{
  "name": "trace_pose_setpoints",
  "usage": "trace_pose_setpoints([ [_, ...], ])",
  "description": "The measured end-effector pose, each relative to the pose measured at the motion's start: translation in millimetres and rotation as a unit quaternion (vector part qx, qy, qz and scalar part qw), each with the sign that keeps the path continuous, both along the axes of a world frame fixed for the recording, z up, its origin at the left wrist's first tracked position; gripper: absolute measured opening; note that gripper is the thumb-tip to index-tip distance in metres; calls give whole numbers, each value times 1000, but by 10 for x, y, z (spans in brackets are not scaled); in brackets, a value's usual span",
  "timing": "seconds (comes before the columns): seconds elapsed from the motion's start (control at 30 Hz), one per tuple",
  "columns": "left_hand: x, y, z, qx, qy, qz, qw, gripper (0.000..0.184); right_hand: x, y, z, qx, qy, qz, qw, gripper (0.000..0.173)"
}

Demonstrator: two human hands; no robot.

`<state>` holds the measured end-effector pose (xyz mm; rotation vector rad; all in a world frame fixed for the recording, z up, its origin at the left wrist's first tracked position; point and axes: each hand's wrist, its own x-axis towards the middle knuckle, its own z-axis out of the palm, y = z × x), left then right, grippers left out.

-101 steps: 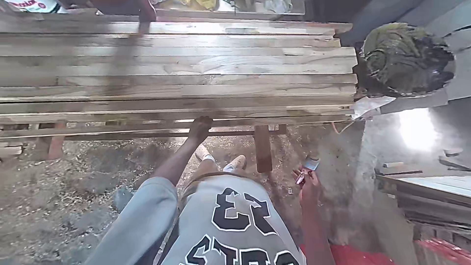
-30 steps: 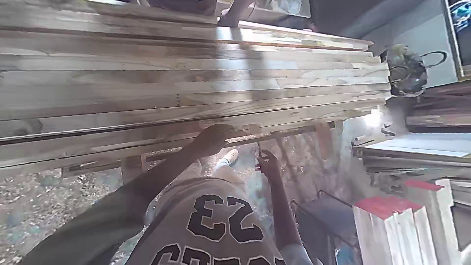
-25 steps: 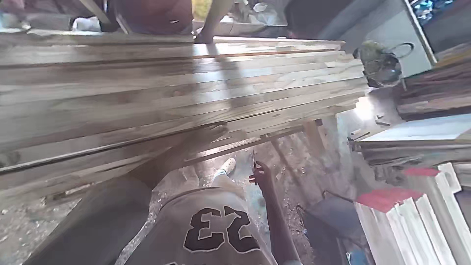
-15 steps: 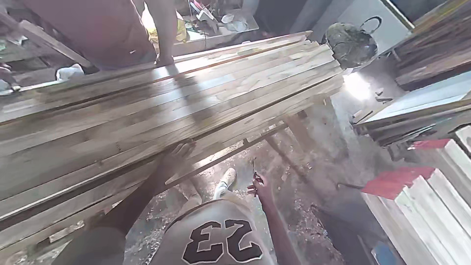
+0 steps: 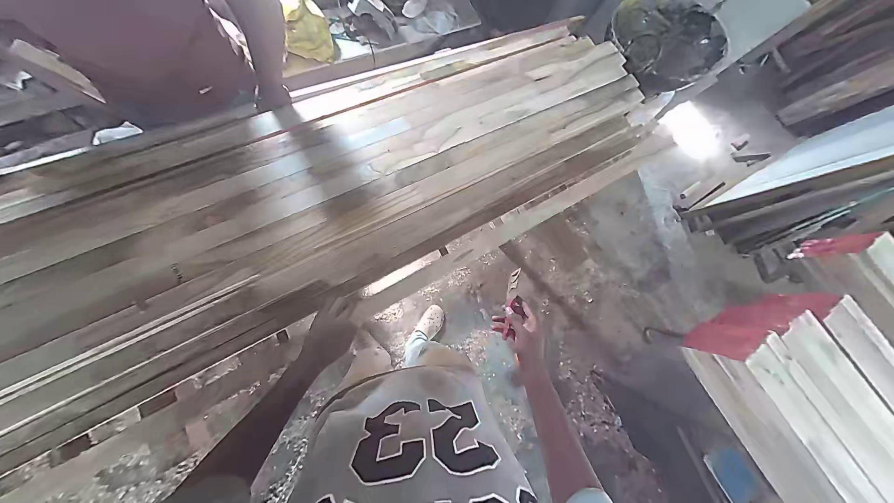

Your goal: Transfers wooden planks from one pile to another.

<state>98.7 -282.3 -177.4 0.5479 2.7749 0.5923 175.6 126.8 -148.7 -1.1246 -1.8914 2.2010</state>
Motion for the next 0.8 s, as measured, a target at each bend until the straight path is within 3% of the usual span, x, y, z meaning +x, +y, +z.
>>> trace_pose_setpoints([
  [0.13, 455, 177, -370, -68, -120, -28, 990, 36, 162, 46, -264, 121, -28, 63, 990, 53],
  [0.27, 499, 351, -545, -117, -140, -18, 983, 30, 223, 58, -555, 358, -94, 191, 909, 55],
  [0.37, 358, 274, -581, -103, -242, -25, 964, 57, 92, 24, -752, 439, -118, 232, 860, 54],
  [0.47, 196, 155, -689, -112, -347, -90, 927, 86, -3, -32, -747, 454, -263, 312, 792, 66],
  [0.53, 95, 117, -733, -99, -389, -87, 912, 90, 47, -26, -608, 448, -303, 336, 771, 69],
  [0.63, 147, 184, -713, -134, -388, -56, 910, 69, 9, 114, -277, 431, -313, 321, 783, 63],
  [0.8, 335, 319, -494, -202, -349, 8, 915, 60, -493, 3, 19, 342, -313, 326, 824, 44],
])
